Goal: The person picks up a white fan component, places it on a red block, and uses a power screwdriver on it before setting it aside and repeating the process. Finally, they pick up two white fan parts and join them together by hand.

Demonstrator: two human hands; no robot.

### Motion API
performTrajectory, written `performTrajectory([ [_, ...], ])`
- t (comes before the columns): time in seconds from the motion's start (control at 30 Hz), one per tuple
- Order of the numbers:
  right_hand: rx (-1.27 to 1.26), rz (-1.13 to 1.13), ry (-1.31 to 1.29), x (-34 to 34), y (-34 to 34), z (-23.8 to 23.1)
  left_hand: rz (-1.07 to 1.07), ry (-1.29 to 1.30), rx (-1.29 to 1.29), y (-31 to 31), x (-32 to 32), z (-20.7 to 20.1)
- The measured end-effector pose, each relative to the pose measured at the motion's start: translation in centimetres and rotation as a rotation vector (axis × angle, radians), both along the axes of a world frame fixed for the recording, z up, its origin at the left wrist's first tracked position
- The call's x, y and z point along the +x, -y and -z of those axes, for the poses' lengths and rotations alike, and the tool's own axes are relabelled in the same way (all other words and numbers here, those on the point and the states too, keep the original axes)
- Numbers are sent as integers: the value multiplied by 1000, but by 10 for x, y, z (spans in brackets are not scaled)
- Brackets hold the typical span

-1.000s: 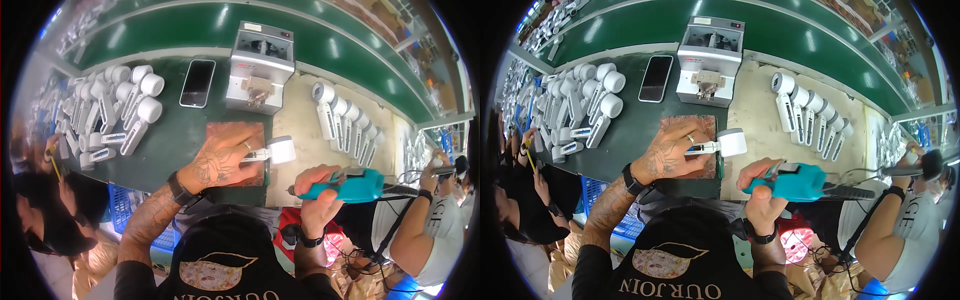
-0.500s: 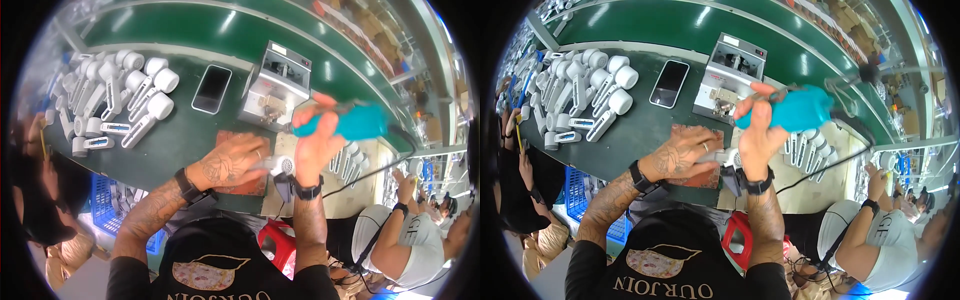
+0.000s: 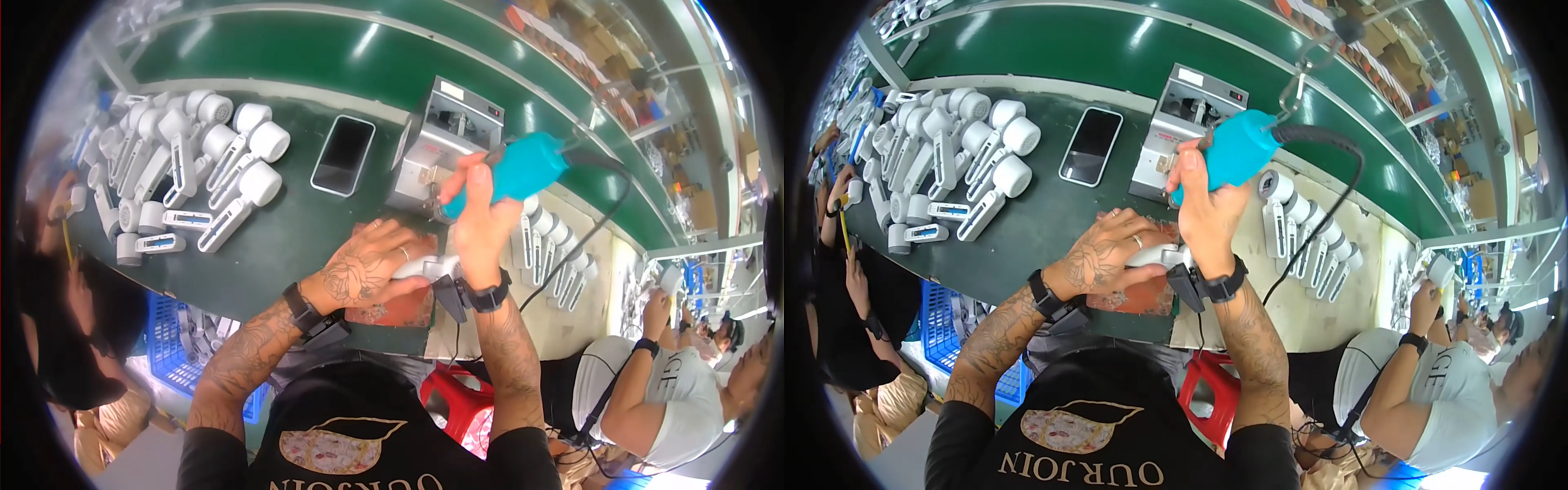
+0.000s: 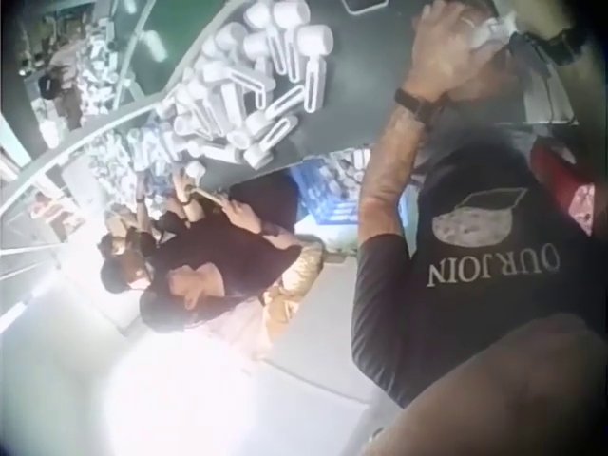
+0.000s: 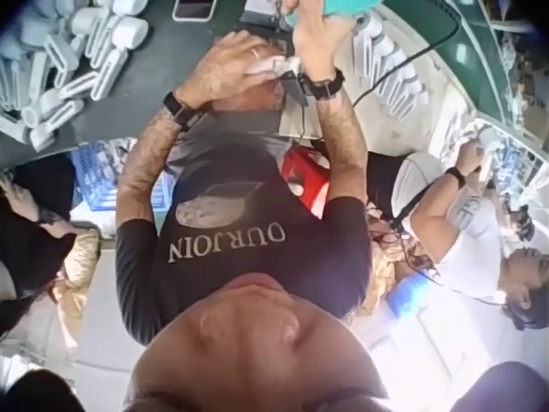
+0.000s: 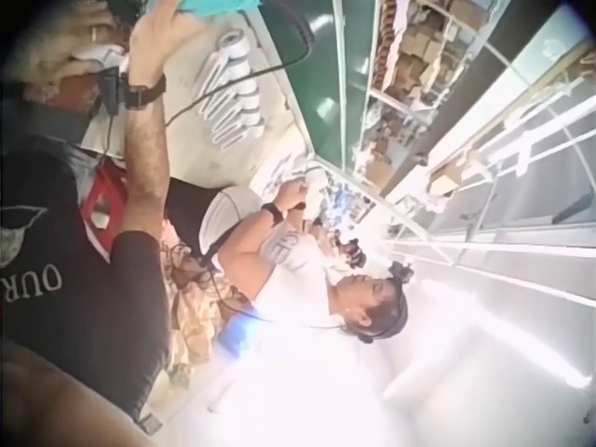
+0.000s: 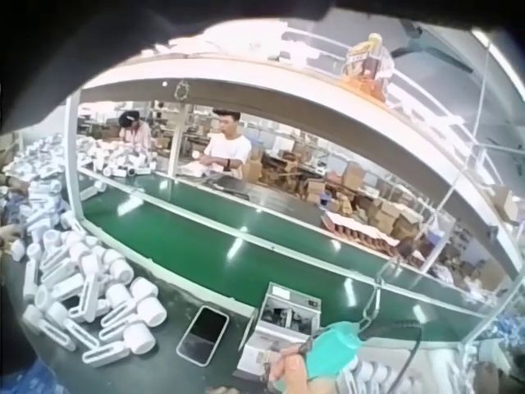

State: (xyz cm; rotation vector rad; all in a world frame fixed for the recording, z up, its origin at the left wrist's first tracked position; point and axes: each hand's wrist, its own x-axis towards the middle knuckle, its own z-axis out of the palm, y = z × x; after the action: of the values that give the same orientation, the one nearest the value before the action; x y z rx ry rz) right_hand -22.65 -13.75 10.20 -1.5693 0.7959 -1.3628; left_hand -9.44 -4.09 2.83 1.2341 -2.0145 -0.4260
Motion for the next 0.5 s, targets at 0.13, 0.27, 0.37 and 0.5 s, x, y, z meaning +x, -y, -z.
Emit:
performTrajectory([
  [0.13,57,-52,29,-29,-26,4,14,-10,-20,4,-3,-2],
  [0.27,52,-91,38,-37,-37,9,33,10,-43,4,-2,2],
  [0.37,60,-95,46,-39,-39,12,28,5,-39,3,-2,2],
  [0.5,55,-95,46,-43,-40,17,-1,-20,-20,1,-6,0],
])
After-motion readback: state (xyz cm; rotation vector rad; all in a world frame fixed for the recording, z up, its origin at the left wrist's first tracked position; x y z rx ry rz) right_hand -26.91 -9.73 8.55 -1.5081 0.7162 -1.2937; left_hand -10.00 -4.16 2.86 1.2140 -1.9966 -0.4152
